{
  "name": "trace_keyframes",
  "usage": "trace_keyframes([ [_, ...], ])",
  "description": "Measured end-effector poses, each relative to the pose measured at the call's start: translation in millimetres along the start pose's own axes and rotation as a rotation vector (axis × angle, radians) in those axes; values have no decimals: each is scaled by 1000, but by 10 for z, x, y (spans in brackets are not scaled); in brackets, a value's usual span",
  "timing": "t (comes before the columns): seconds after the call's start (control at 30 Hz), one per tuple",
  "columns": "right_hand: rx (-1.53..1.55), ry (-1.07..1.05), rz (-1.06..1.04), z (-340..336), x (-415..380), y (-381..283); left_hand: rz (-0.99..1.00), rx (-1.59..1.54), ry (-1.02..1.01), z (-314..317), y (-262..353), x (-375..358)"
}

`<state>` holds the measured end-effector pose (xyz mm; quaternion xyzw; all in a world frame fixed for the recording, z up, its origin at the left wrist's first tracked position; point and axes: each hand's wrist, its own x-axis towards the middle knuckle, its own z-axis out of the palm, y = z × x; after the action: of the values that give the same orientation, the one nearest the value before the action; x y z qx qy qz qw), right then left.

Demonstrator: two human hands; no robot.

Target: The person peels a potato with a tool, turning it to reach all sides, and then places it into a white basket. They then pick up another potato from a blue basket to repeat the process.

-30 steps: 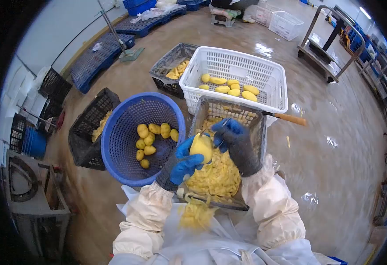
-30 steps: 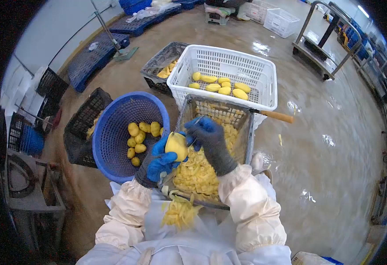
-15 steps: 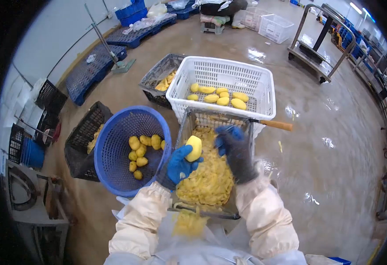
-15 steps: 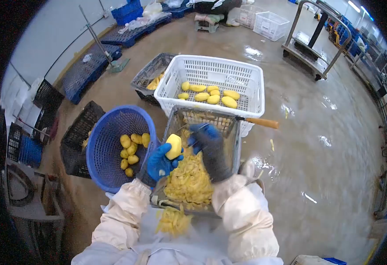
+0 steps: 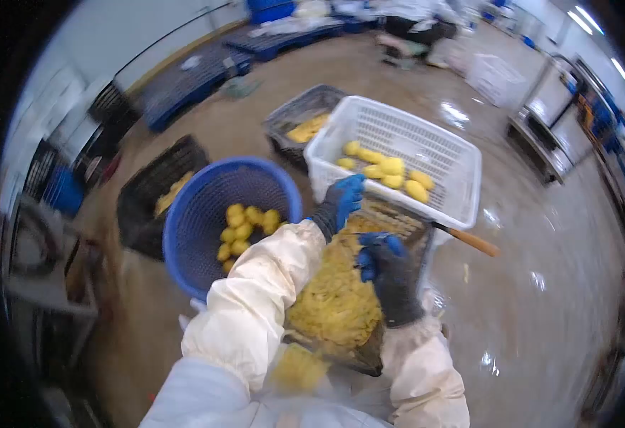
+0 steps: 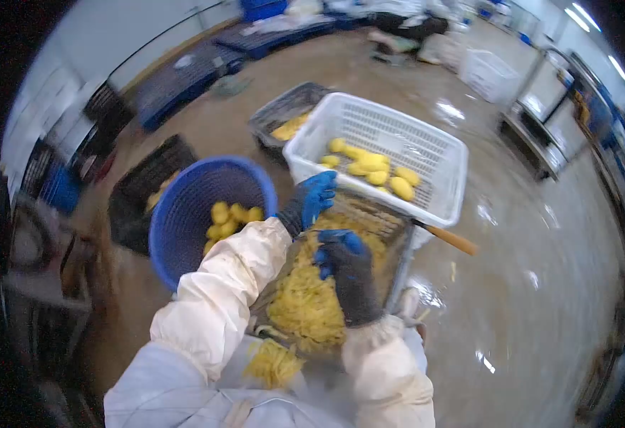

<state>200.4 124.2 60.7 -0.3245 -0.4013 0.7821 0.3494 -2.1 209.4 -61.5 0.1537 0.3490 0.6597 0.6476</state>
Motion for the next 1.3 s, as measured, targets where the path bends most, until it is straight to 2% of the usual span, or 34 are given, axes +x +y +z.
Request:
trace_keyframes([
  [0.07, -43, -20, -29, -7, 36, 69, 524, 900, 188, -281, 151, -312],
  [0.13, 6, 13, 21, 44, 4, 82, 486, 859, 409, -703, 456, -753],
  [0.17, 46, 42, 71, 70, 1, 85, 533, 726, 433, -839, 624, -1012],
  [0.27, -45, 76, 69, 115, 27, 120, 156, 1003, 684, -1694, 1243, -1595],
  [0.3, -55, 68, 78, 117, 49, 152, 109, 715, 595, -2165, 1245, -1710],
  [0.33, -75, 85, 99, 110, 75, 193, 163, 1028, 733, -2429, 1260, -1795],
  [0.37, -96, 104, 118, 116, 99, 233, 161, 1017, 740, -2788, 1266, -1824],
  [0.4, -72, 119, 151, 131, 121, 276, 95, 1301, 682, -3177, 1239, -1805],
  [0.43, -84, 124, 155, 152, 145, 312, 24, 1580, 605, -3263, 1250, -1774],
  [0.47, -152, 122, 192, 168, 177, 343, -145, 1536, 614, -3351, 1238, -1745],
  [0.5, -221, 122, 228, 179, 212, 365, -146, 1523, 604, -3559, 1130, -1647],
  [0.53, -421, 101, 157, 225, 230, 399, 40, 1721, 683, -3869, 987, -1523],
  [0.57, -437, 116, 153, 252, 262, 428, 244, 1907, 757, -4098, 885, -1380],
  [0.6, -384, 155, 229, 267, 300, 451, 130, 1760, 782, -4213, 855, -1214],
  [0.63, -329, 195, 302, 282, 332, 473, 139, 1742, 760, -4301, 803, -1064],
  [0.7, -334, 228, 292, 323, 373, 509, 220, 1708, 945, -4406, 677, -780],
  [0.73, -342, 232, 336, 335, 393, 515, 57, 1534, 968, -4438, 626, -675],
  [0.77, -349, 235, 380, 346, 410, 528, 58, 1517, 948, -4445, 557, -538],
  [0.83, -308, 231, 360, 333, 427, 582, 85, 1653, 1247, -4596, 377, -298],
  [0.87, -311, 210, 395, 297, 446, 617, 348, 1736, 1447, -4870, 150, -164],
  [0.9, -309, 186, 426, 281, 455, 635, 355, 1729, 1435, -4785, 204, -163],
  [0.97, -342, 191, 428, 326, 439, 599, 116, 1443, 1100, -4515, 486, -329],
  [1.0, -333, 184, 442, 345, 419, 578, 9, 1368, 1055, -4518, 563, -343],
  [1.03, -320, 174, 459, 366, 392, 555, 15, 1382, 1052, -4280, 677, -420],
  [1.1, -337, 152, 406, 394, 345, 521, -119, 556, 801, -3607, 961, -718],
  [1.13, -371, 133, 358, 400, 319, 507, -136, 505, 713, -3070, 1189, -938],
  [1.17, -347, 140, 356, 398, 296, 505, -143, 529, 710, -2771, 1325, -1097],
  [1.23, -370, 5, 197, 393, 268, 529, -97, 417, 247, -2302, 1512, -1395],
  [1.3, -339, -32, 144, 438, 225, 532, -137, 383, 123, -1784, 1656, -1660],
])
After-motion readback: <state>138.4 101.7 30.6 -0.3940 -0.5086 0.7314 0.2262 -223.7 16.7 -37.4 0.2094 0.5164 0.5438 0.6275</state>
